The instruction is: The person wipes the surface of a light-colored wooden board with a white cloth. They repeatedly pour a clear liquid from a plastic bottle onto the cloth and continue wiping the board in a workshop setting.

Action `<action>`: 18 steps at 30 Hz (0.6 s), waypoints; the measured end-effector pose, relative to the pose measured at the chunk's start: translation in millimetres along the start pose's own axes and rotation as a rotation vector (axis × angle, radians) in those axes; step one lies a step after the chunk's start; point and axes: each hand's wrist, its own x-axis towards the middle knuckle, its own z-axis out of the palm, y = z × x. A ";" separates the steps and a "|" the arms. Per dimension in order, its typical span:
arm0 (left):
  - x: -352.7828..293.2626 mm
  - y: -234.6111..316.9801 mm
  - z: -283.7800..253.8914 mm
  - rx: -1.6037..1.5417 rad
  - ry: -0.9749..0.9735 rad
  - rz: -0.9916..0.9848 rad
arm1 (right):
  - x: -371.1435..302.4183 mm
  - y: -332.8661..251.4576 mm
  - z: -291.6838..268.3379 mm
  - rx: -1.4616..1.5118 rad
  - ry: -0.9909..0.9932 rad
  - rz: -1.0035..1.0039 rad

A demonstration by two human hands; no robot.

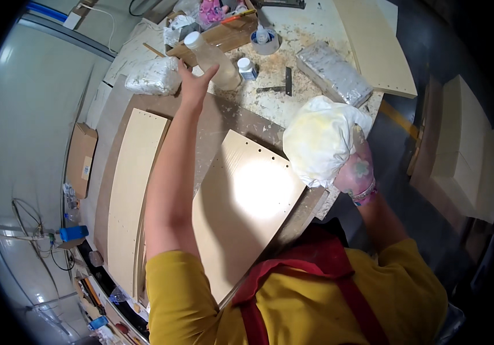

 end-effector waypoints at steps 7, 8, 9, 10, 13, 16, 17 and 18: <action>22.9 -23.6 29.6 -0.054 -0.112 0.054 | 18.4 13.0 -8.5 0.095 -0.044 0.012; 22.6 -27.3 24.8 0.017 -0.098 0.062 | 23.5 14.9 -15.6 0.140 -0.106 0.027; 13.8 -23.4 17.8 0.089 -0.057 0.069 | 27.0 14.5 -19.3 0.181 -0.167 0.044; 3.9 -11.3 11.2 0.156 -0.022 0.086 | 31.4 10.1 -15.1 0.243 -0.191 0.088; -23.3 -0.8 -23.2 0.091 0.108 0.183 | 34.6 3.9 -6.1 0.226 -0.179 0.077; -66.4 61.2 -65.4 0.043 0.010 0.252 | 33.7 -0.9 16.2 -0.008 -0.042 0.014; -81.7 79.6 -74.9 0.185 -0.048 0.314 | 36.9 3.7 21.1 -0.002 0.041 0.025; -96.9 93.7 -80.8 0.332 -0.105 0.384 | 39.8 9.7 22.9 0.012 0.120 0.031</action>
